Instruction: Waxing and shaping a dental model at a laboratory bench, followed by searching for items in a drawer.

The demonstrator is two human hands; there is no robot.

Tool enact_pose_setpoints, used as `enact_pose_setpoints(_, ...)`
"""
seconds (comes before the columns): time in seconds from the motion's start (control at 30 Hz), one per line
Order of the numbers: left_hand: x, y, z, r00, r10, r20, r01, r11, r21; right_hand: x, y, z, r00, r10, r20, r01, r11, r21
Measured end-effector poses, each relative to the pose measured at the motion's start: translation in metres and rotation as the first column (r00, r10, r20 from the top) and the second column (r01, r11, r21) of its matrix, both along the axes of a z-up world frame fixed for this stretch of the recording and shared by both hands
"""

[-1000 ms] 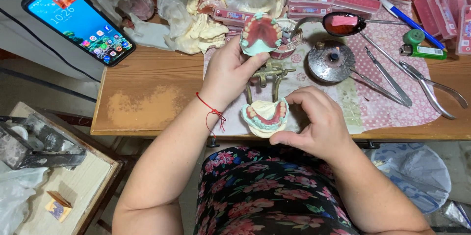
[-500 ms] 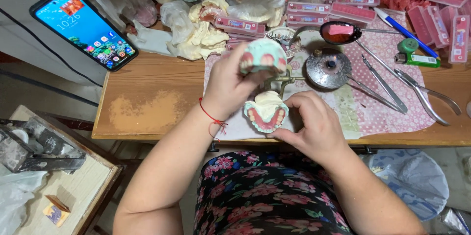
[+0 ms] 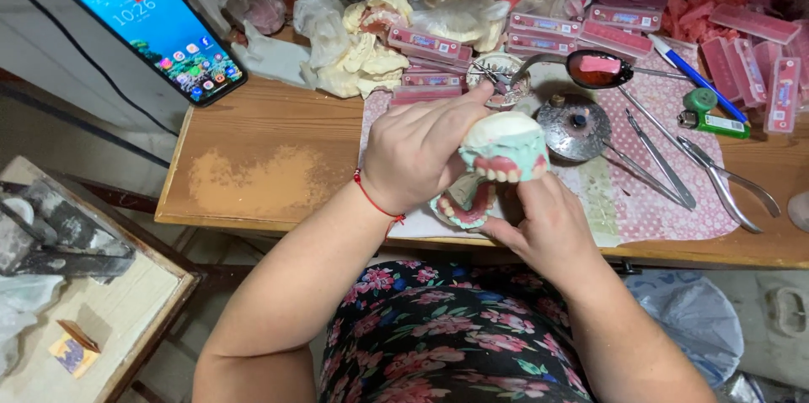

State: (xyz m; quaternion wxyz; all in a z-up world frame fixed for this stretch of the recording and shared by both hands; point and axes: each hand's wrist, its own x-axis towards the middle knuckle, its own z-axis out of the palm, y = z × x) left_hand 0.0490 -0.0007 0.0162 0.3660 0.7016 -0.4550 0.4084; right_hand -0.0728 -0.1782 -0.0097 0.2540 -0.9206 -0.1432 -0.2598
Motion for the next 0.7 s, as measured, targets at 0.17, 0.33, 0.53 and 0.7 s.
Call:
enact_pose_setpoints(0.17,-0.002,0.002,0.0,1.0,0.022,-0.002,-0.022,0.999,-0.035,-0.001,0.012,0.015,1.0,0.01,0.001,-0.01,0.999,-0.032)
enact_pose_setpoints(0.33,0.0,0.001,-0.008,1.0,0.016,-0.018,-0.017,0.999,-0.039,0.0,0.009,0.007,0.999,-0.01,-0.046,0.009,0.999,-0.036)
enact_pose_setpoints(0.53,0.0,0.0,-0.008,1.0,0.02,-0.014,-0.021,0.999,-0.042,-0.001,0.004,-0.002,0.999,-0.02,-0.047,0.018,0.999,-0.041)
enact_pose_setpoints(0.7,0.001,0.0,-0.012,0.998,0.037,-0.042,-0.037,0.999,-0.003,-0.003,0.01,0.012,0.996,-0.024,-0.084,0.022,1.0,-0.021)
